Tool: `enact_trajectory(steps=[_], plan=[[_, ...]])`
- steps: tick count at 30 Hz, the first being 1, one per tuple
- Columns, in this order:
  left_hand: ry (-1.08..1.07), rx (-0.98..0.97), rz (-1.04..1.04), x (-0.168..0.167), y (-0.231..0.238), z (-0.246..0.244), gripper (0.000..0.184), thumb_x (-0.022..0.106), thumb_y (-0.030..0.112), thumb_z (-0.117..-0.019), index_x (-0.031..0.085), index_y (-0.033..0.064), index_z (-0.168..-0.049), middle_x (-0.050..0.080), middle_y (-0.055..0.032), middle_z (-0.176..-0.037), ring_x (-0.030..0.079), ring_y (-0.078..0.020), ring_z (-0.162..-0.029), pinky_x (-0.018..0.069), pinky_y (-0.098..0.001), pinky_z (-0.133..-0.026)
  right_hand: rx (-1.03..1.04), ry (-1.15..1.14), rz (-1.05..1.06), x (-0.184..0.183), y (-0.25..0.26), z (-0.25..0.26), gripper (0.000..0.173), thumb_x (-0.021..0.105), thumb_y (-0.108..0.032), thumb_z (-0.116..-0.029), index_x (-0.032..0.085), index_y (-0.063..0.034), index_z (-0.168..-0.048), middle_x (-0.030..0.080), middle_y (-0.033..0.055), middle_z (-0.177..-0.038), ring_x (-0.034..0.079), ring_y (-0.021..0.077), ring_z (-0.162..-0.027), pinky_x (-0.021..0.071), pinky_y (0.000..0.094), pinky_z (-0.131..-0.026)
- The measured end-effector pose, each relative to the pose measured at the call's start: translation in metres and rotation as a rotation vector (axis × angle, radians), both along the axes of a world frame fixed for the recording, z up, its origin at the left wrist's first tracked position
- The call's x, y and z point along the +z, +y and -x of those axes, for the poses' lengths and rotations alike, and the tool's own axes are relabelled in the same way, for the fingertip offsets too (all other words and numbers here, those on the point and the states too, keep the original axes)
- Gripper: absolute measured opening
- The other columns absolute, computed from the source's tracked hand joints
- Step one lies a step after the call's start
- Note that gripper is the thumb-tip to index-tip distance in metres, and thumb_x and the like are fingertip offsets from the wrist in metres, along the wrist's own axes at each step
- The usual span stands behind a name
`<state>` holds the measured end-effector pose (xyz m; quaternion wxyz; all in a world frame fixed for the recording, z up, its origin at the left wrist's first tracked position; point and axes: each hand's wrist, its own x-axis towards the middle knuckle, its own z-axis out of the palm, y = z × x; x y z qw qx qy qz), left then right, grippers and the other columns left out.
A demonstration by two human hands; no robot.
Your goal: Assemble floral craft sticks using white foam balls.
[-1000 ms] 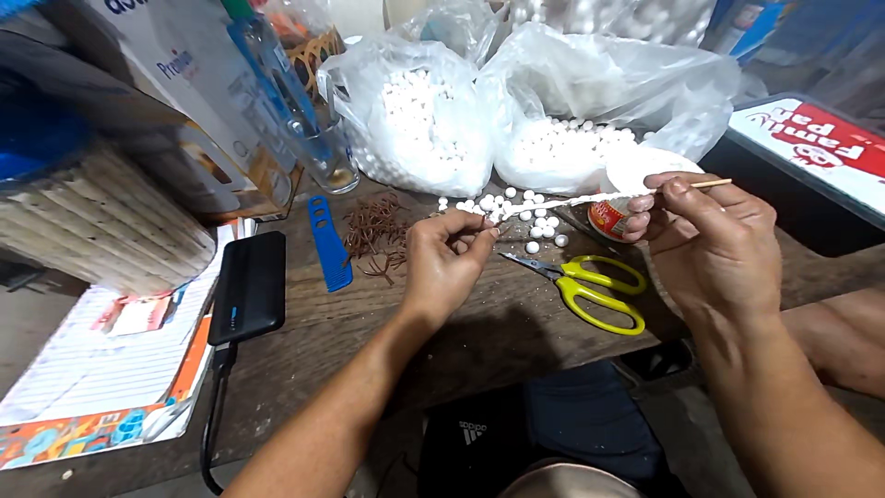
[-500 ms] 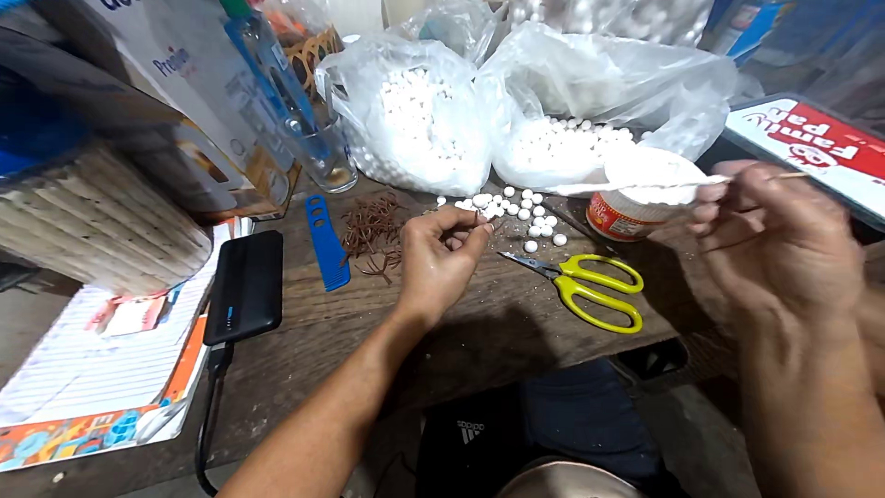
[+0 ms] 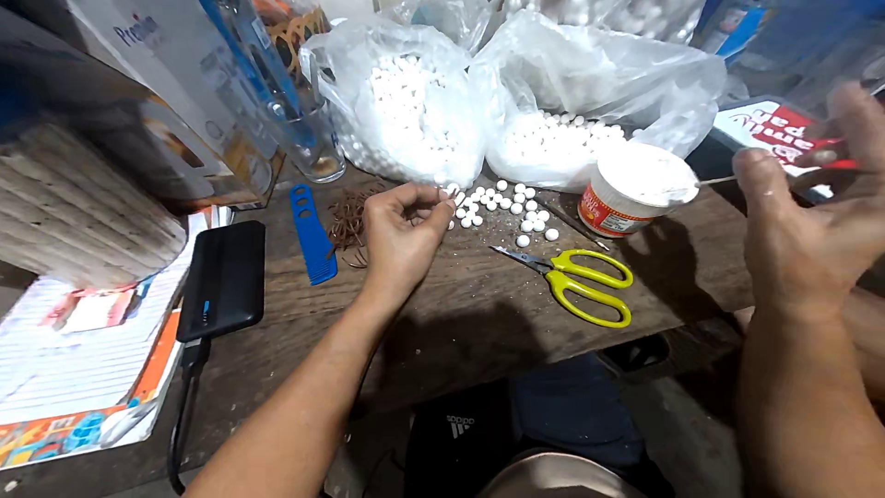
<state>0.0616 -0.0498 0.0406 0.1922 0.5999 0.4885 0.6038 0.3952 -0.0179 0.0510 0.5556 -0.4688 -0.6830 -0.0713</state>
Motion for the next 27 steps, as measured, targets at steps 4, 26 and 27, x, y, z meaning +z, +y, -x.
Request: enact_trajectory(steps=[4,26,27], plan=[[0.087,-0.012,-0.003,-0.004,-0.004,-0.001,0.002,0.069,-0.001,-0.0903,0.070,-0.0004,-0.092,0.069,0.0001,-0.081,0.060,0.0039,-0.062,0.0513,-0.0120,-0.058,0.345,-0.246,-0.046,0.011,-0.013,0.071,0.024,0.061,-0.012,-0.1001,0.071,0.0082,-0.108,0.069,0.0206,-0.099,0.066,0.0188,-0.088,0.0551,0.0308,-0.080],[0.198,-0.008,-0.010,-0.014,-0.003,-0.003,0.001,0.070,0.000,-0.0899,0.070,0.0001,-0.091,0.066,-0.0041,-0.082,0.055,0.0011,-0.062,0.0457,-0.0123,-0.056,0.564,-0.327,0.556,-0.003,0.056,0.128,0.010,0.066,-0.007,-0.0971,0.072,-0.0004,-0.102,0.072,0.0115,-0.091,0.069,0.0169,-0.077,0.0570,0.0370,-0.075],[0.201,-0.012,-0.001,-0.014,-0.003,-0.002,0.001,0.070,0.000,-0.0904,0.070,0.0002,-0.092,0.066,-0.0046,-0.083,0.056,0.0003,-0.063,0.0469,-0.0131,-0.057,0.553,-0.346,0.536,-0.003,0.056,0.127,0.011,0.065,-0.007,-0.0975,0.073,-0.0011,-0.102,0.072,0.0114,-0.089,0.068,0.0174,-0.076,0.0560,0.0384,-0.074]])
